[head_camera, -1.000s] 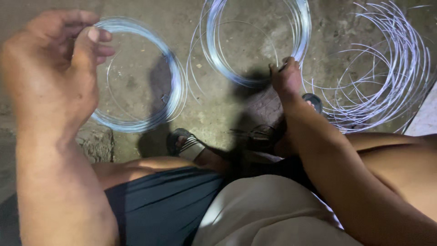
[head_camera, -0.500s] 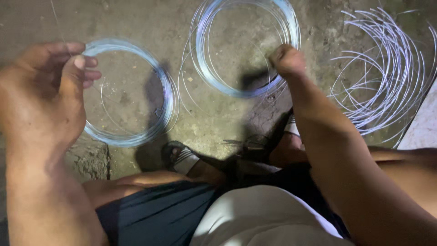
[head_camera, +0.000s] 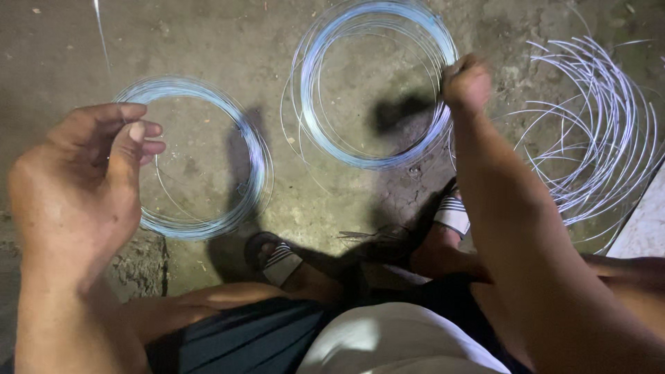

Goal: The person sits on the floor and repeatedly twists short lengths of thin metal wire by hand. They pull wire from a loose pile, form loops, and twist the ends together to create small wire pieces.

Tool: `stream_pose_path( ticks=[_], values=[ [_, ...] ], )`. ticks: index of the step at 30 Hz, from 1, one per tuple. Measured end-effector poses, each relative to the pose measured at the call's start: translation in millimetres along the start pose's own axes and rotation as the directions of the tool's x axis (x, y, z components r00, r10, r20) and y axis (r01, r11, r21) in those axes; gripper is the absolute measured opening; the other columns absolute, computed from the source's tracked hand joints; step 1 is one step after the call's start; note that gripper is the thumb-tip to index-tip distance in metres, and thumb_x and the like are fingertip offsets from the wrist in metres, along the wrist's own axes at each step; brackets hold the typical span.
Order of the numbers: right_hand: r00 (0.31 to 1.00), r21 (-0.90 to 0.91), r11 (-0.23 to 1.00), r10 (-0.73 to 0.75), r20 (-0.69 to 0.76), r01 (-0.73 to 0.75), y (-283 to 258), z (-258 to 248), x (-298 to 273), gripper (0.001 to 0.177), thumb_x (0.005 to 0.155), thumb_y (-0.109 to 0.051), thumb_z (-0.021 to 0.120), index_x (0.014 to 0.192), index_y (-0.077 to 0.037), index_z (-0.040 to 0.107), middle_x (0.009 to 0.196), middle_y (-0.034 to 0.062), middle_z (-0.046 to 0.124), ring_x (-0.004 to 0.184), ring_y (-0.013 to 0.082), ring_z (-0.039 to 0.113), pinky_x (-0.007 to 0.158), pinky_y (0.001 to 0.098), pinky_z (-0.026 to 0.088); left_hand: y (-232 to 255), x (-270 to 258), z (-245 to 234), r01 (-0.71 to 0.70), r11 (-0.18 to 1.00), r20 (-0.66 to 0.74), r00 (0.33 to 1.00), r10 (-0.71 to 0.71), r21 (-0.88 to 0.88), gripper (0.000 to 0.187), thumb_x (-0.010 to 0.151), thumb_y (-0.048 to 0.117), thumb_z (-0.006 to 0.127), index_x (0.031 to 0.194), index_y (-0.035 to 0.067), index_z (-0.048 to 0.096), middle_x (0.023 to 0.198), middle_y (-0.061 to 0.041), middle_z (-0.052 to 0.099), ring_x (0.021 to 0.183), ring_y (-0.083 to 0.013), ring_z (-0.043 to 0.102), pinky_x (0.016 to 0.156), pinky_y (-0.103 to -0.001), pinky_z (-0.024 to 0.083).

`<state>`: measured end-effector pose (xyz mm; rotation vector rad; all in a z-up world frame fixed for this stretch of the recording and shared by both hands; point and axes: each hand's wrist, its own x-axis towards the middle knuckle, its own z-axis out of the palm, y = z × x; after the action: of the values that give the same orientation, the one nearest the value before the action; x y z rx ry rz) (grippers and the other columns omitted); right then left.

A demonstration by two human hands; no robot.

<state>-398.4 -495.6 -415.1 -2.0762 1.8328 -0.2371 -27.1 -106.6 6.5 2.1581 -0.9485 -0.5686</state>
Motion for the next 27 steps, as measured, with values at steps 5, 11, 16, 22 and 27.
stream_pose_path(
  ticks=[5, 11, 16, 22, 27],
  values=[
    [0.943, -0.106, 0.95, -0.307, -0.127, 0.294, -27.6, -26.9, -19.6, 0.084, 0.075, -0.042, 0.092, 0.132, 0.005, 0.051, 0.121, 0.0303, 0.058, 0.111, 0.0473, 0.056, 0.091, 0.052, 0.047, -2.6, 8.5, 5.9, 0.019, 1.0, 0.016, 1.0, -0.019, -0.011, 0.018, 0.104, 0.003, 0.058, 0.118, -0.008, 0.063, 0.103, -0.015, 0.073, 0.096, -0.0181, 0.073, 0.085, -0.028, 0.06],
    [0.99, 0.12, 0.987, -0.099, -0.101, 0.111, -24.6, -10.1, -34.4, 0.056, 0.082, -0.023, 0.083, 0.13, -0.008, 0.061, 0.111, 0.0194, 0.07, 0.105, 0.0394, 0.066, 0.089, 0.0482, 0.051, -2.5, 15.2, 8.7, 0.023, 1.0, 0.018, 1.0, -0.023, 0.022, 0.018, 0.104, 0.003, 0.059, 0.118, -0.008, 0.064, 0.104, -0.016, 0.073, 0.096, -0.0189, 0.074, 0.083, -0.028, 0.06],
    [0.965, 0.162, 0.951, -0.259, -0.049, 0.263, 19.2, 5.0, 0.5, 0.027, 0.091, -0.015, 0.078, 0.112, -0.004, 0.064, 0.09, 0.0157, 0.07, 0.083, 0.0334, 0.068, 0.075, 0.0457, 0.055, 2.1, 13.4, 9.5, 0.003, 1.0, 0.009, 1.0, -0.003, 0.008, 0.019, 0.104, 0.0, 0.057, 0.119, -0.008, 0.064, 0.105, -0.016, 0.073, 0.095, -0.0182, 0.074, 0.083, -0.028, 0.059],
    [0.866, 0.75, 0.553, -0.095, 0.491, -0.364, -16.4, -50.2, 6.7, 0.008, 0.103, -0.015, 0.063, 0.099, -0.009, 0.058, 0.072, 0.0012, 0.054, 0.053, 0.0126, 0.046, 0.048, 0.0293, 0.039, 9.2, 10.2, 8.6, -0.039, 0.999, -0.01, 0.999, 0.038, -0.032, 0.017, 0.103, -0.001, 0.057, 0.117, -0.008, 0.064, 0.103, -0.016, 0.073, 0.094, -0.0177, 0.074, 0.083, -0.027, 0.059],
    [0.695, 0.788, 0.368, -0.377, 0.612, -0.494, -140.8, -187.4, -37.1, 0.01, 0.111, -0.012, 0.054, 0.109, -0.005, 0.062, 0.072, -0.0031, 0.046, 0.056, 0.008, 0.037, 0.051, 0.0234, 0.03, 9.2, 6.9, 9.0, -0.09, 0.994, -0.045, 0.995, 0.088, -0.058, 0.018, 0.102, 0.003, 0.059, 0.118, -0.005, 0.066, 0.1, -0.014, 0.075, 0.091, -0.0164, 0.074, 0.078, -0.028, 0.057]
  ],
)
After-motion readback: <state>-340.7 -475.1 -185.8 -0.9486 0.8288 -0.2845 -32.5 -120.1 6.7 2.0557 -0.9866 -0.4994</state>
